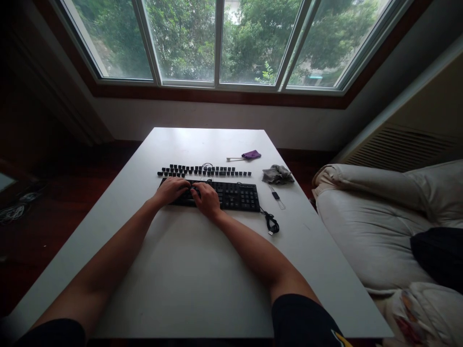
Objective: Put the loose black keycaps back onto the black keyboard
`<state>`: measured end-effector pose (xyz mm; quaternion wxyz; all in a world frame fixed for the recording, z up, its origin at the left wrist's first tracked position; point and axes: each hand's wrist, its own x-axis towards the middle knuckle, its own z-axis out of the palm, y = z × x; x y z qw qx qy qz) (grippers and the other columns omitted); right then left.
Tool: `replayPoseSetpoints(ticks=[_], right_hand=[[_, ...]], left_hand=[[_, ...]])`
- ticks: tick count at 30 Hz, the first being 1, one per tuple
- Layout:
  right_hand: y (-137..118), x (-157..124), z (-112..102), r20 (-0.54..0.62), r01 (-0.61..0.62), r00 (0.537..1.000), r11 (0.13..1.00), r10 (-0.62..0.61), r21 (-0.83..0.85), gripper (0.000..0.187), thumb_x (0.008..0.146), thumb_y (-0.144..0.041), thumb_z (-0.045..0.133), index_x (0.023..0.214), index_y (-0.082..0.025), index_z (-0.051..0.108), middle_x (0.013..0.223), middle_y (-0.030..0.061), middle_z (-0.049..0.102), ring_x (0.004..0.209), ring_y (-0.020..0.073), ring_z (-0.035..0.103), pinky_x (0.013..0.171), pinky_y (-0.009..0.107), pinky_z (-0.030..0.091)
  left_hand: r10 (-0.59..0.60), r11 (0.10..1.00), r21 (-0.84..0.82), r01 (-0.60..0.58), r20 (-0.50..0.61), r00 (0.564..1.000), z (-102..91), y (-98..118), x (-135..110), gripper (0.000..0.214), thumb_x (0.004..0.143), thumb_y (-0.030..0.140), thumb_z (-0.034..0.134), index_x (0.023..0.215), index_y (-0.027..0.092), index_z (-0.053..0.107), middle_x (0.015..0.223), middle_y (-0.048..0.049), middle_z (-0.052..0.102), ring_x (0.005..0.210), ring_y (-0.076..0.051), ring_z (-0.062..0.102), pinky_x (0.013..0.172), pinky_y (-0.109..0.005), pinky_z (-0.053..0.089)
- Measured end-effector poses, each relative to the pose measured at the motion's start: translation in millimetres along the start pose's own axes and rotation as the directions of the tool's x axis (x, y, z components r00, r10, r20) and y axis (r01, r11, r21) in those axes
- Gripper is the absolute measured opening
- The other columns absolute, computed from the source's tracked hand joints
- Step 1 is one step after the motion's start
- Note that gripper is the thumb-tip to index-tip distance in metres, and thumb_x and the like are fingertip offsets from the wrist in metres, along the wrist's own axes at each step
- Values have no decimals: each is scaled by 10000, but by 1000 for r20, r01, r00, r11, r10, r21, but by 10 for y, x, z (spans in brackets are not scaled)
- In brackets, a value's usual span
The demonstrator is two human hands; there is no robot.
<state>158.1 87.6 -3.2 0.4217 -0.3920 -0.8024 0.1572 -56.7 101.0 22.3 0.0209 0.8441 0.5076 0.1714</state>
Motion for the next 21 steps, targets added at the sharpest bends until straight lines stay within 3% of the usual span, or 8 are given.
replayPoseSetpoints(ticks=[13,21], right_hand=[[-6,29,36,9,3,1000,1000,-3,-1,279,1020,-355,500,1197,-230,675,1180,77,714,1116,242,646,991,369,497],[-34,26,54,10,5,1000,1000,-5,-5,276,1015,-345,504,1195,-232,679,1173,80,715,1115,241,650,981,367,505]], left_hand=[[-13,997,-83,2,-134,991,145,-64,-29,217,945,296,585,1081,230,741,1153,-82,670,1057,-254,598,971,-416,465],[-134,986,-121,115,-159,978,199,-100,-53,192,942,313,599,1011,255,769,1132,-63,700,1074,-273,591,963,-452,440]])
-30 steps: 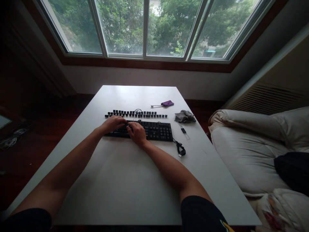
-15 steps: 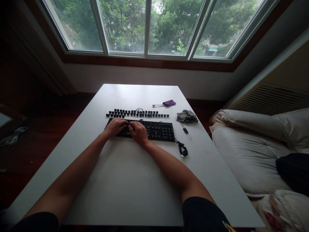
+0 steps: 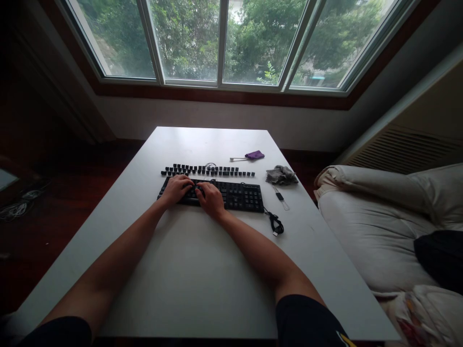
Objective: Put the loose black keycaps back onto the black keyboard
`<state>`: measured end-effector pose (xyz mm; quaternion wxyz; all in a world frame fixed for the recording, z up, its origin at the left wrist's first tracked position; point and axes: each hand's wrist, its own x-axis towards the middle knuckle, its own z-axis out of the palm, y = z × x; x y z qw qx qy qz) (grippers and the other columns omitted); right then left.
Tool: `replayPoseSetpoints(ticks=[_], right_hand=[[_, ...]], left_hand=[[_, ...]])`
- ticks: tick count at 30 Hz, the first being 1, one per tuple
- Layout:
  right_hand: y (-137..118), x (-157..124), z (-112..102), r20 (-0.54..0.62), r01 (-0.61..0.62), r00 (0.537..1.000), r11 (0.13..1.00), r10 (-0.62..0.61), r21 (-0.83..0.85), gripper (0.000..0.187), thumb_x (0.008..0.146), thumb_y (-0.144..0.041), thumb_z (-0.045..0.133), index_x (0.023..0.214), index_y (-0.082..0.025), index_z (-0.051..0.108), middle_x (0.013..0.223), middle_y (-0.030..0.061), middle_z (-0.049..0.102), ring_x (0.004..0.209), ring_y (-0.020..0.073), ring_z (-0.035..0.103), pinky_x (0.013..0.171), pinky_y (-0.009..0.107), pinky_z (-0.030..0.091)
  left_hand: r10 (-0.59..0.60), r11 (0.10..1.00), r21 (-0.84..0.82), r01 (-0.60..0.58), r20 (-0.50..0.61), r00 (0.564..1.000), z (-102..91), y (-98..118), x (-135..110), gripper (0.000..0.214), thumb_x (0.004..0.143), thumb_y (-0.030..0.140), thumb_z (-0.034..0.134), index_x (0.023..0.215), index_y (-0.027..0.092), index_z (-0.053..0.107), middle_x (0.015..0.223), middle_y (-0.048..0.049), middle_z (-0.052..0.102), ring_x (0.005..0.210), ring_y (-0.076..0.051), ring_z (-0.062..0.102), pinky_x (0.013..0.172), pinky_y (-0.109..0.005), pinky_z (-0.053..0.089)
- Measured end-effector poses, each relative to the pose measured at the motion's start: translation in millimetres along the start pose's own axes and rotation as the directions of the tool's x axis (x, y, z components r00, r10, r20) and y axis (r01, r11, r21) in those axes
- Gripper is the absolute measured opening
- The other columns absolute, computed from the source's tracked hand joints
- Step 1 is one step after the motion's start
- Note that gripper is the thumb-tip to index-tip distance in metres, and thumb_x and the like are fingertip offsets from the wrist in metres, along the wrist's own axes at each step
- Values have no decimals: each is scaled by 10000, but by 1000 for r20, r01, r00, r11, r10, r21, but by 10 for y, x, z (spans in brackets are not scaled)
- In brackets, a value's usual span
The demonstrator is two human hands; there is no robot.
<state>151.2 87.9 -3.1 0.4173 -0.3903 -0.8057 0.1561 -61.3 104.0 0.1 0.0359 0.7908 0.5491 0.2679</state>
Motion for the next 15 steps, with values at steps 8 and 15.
replayPoseSetpoints(ticks=[8,15], right_hand=[[9,-6,52,-5,-1,1000,1000,1,-14,276,1015,-340,504,1203,-233,675,1173,75,714,1119,237,648,986,362,502],[-36,3,42,8,-7,1000,1000,7,-17,285,1016,-342,494,1207,-227,672,1178,76,715,1122,240,647,989,364,499]], left_hand=[[-70,996,-51,71,9,997,-3,-26,24,202,938,320,587,991,265,775,1124,-50,702,1064,-260,606,973,-432,449],[-89,993,-75,90,5,996,-4,-40,23,188,924,308,598,974,255,771,1130,-51,698,1072,-255,613,996,-426,464]])
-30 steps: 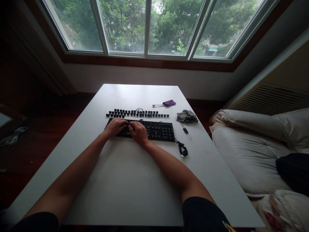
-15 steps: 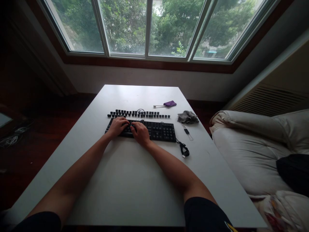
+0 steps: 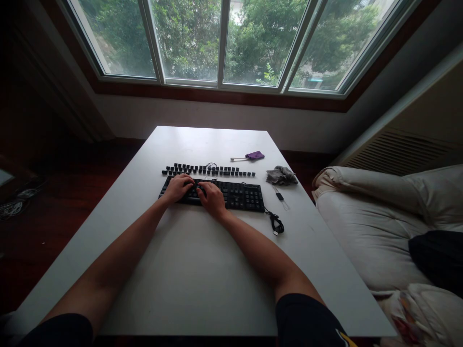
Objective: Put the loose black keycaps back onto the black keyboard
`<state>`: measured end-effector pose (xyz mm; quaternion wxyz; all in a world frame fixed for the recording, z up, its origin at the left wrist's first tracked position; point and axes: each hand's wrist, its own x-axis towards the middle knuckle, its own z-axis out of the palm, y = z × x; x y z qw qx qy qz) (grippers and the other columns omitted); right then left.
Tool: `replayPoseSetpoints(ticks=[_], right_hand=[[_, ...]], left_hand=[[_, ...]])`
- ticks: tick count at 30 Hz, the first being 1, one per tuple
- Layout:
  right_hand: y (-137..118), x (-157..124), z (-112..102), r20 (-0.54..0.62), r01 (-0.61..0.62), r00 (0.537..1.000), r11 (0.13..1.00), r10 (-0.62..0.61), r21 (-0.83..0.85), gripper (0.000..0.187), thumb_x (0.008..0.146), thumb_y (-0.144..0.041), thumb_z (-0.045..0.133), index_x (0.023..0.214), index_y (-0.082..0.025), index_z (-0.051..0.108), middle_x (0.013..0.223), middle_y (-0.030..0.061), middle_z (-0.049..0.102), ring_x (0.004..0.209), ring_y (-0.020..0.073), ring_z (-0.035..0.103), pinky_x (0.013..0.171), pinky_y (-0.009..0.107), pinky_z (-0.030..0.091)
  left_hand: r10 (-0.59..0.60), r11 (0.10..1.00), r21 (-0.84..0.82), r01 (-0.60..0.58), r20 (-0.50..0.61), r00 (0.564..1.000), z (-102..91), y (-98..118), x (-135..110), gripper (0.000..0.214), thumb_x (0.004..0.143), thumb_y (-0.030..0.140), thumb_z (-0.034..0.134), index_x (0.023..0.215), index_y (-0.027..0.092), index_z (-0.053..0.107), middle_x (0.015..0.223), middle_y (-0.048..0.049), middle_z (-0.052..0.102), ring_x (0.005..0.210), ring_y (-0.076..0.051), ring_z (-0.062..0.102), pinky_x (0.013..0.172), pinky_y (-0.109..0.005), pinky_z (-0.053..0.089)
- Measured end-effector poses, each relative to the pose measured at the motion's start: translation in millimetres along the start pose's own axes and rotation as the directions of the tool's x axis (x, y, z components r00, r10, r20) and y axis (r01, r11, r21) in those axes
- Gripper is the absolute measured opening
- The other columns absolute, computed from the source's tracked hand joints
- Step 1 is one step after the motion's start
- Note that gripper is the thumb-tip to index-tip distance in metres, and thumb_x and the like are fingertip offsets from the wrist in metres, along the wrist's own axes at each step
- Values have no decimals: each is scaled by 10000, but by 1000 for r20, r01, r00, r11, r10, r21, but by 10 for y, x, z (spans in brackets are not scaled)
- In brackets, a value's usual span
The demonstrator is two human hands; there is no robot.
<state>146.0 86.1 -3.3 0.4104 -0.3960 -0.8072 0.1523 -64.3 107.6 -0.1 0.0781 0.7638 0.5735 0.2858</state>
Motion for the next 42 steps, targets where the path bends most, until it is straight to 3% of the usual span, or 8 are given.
replayPoseSetpoints(ticks=[9,21,26,31,35,38,42], right_hand=[[4,-5,3,11,-19,1000,1000,19,-3,300,1011,-346,496,1220,-226,674,1186,80,713,1129,245,643,999,375,500],[21,-2,13,19,1,1000,1000,-1,-17,288,1009,-327,504,1227,-221,662,1191,83,707,1128,244,640,1004,377,492],[17,-7,17,36,13,999,999,-11,-45,268,994,-299,520,1212,-230,661,1188,82,705,1123,247,635,1002,384,489],[21,-13,27,52,35,998,997,-31,-73,177,982,-267,529,1077,-236,674,1168,76,702,1114,242,630,1010,391,483],[11,-21,26,93,71,994,991,-60,-116,148,979,-264,538,1020,-229,676,1223,90,689,1153,251,622,1036,417,478],[-17,-19,23,132,119,986,983,-101,-139,182,984,-280,544,1089,-219,681,1306,106,664,1216,259,604,1069,437,469],[-125,4,20,219,221,959,960,-182,-170,409,991,-342,557,1378,-213,593,1493,122,543,1400,283,483,1183,489,379]], left_hand=[[40,999,-26,-40,-1,999,-1,-8,-2,195,931,300,585,980,250,768,1137,-57,690,1081,-251,618,1007,-424,474],[109,987,119,-112,25,994,-27,97,-24,175,923,260,593,1019,232,737,1161,-85,675,1077,-283,595,1005,-467,432],[126,990,61,-130,52,991,-45,54,-30,167,905,281,624,1017,239,741,1138,-75,678,1075,-272,590,999,-448,450],[110,994,17,-111,61,992,-32,-24,-18,179,903,329,631,1000,250,760,1132,-64,692,1062,-264,598,1004,-441,458],[123,992,-23,-121,76,990,-79,-83,-6,260,905,334,615,1122,256,735,1177,-61,685,1102,-262,598,1021,-432,461],[101,995,-23,-100,46,994,-144,-137,-6,266,919,284,565,1130,259,725,1165,-55,687,1107,-253,595,1032,-430,456],[29,998,57,-28,-27,999,-206,-219,-17,236,919,278,550,1045,243,746,1126,-76,692,1084,-270,588,1016,-454,452]])
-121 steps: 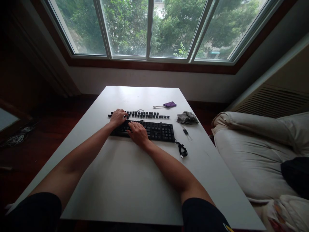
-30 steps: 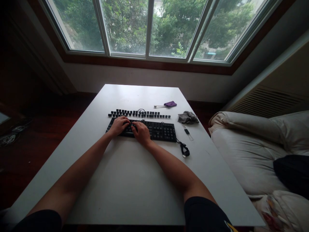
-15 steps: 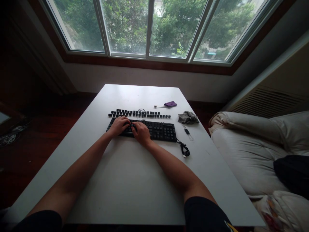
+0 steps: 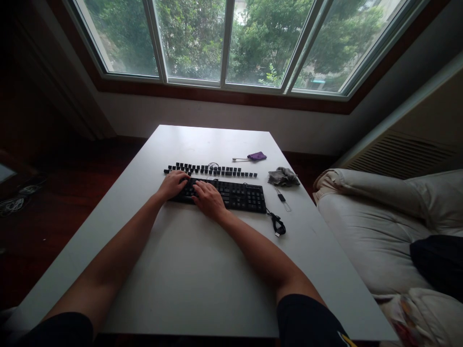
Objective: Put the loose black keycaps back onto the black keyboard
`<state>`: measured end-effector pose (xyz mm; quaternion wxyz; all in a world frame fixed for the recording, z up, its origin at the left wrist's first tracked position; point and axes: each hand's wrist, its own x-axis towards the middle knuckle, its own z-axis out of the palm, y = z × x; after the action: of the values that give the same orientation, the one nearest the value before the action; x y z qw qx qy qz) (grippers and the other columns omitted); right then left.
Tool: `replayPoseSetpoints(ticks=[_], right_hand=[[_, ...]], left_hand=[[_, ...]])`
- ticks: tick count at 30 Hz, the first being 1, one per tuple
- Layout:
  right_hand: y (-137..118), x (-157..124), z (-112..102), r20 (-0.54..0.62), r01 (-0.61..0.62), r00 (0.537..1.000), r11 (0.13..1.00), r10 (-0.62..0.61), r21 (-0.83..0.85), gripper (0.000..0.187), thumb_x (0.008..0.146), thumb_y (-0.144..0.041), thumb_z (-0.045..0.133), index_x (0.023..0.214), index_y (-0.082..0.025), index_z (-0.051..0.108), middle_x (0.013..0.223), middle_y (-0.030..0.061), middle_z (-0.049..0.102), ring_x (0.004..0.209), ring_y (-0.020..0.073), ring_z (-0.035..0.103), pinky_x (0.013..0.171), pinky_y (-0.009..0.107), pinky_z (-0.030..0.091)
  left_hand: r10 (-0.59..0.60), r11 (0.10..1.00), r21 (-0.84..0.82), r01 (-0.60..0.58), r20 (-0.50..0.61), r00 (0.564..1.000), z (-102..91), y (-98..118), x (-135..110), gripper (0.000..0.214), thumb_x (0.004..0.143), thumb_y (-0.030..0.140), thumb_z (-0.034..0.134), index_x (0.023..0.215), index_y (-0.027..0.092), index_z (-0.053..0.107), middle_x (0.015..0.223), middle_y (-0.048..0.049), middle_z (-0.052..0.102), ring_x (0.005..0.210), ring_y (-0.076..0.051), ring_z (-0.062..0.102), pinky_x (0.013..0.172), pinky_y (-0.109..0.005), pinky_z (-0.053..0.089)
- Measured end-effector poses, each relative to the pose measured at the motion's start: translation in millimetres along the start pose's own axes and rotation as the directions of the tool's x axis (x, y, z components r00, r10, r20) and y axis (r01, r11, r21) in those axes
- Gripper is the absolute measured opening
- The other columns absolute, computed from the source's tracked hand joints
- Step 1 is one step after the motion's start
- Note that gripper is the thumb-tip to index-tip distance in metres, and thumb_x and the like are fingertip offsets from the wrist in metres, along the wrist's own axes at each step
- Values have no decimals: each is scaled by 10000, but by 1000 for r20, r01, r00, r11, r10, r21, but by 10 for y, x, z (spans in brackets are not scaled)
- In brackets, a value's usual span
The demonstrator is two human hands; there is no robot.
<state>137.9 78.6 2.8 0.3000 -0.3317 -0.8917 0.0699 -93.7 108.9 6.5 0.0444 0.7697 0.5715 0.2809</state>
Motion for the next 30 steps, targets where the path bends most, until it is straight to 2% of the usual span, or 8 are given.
replayPoseSetpoints(ticks=[3,7,12,15,24,30], right_hand=[[-113,45,-32,23,61,998,998,-61,-34,585,996,-402,549,1531,-189,448,1606,127,397,1517,291,317,1252,506,276],[-190,76,0,12,68,998,994,-68,-80,699,1002,-448,525,1602,-158,314,1662,126,266,1563,288,181,1283,513,187],[-93,38,199,141,27,990,994,-12,-106,741,964,-514,580,1567,-129,385,1621,171,347,1518,315,311,1264,487,241],[-63,9,271,161,17,987,992,3,-122,731,971,-538,556,1549,-113,413,1616,193,347,1507,325,333,1245,483,277],[-125,-89,246,122,22,993,990,-4,-142,684,980,-480,556,1545,-118,422,1614,187,357,1527,314,290,1254,496,249],[-78,-111,179,127,53,991,986,-32,-160,641,989,-451,555,1529,-120,450,1604,193,376,1514,313,316,1243,494,265]], left_hand=[[-46,998,41,48,-52,998,-6,-65,-10,227,912,277,552,1017,244,750,1097,-81,695,1071,-279,586,998,-456,454],[-95,992,71,104,-117,989,14,-133,-19,217,908,275,551,997,249,748,1091,-84,695,1060,-286,583,968,-461,462],[-95,990,94,107,-122,988,64,-151,-25,220,907,266,545,999,230,741,1104,-100,686,1061,-294,582,972,-470,461],[-74,992,93,84,-106,992,106,-140,-22,226,909,269,543,1016,227,738,1116,-103,679,1082,-291,582,994,-464,454],[-47,994,96,53,-71,996,108,-10,-4,251,924,272,544,1088,220,727,1221,-105,667,1167,-298,560,1041,-467,431],[32,973,228,-28,-16,999,143,81,117,316,937,271,532,1187,220,719,1331,-101,640,1282,-300,497,1102,-468,383]])
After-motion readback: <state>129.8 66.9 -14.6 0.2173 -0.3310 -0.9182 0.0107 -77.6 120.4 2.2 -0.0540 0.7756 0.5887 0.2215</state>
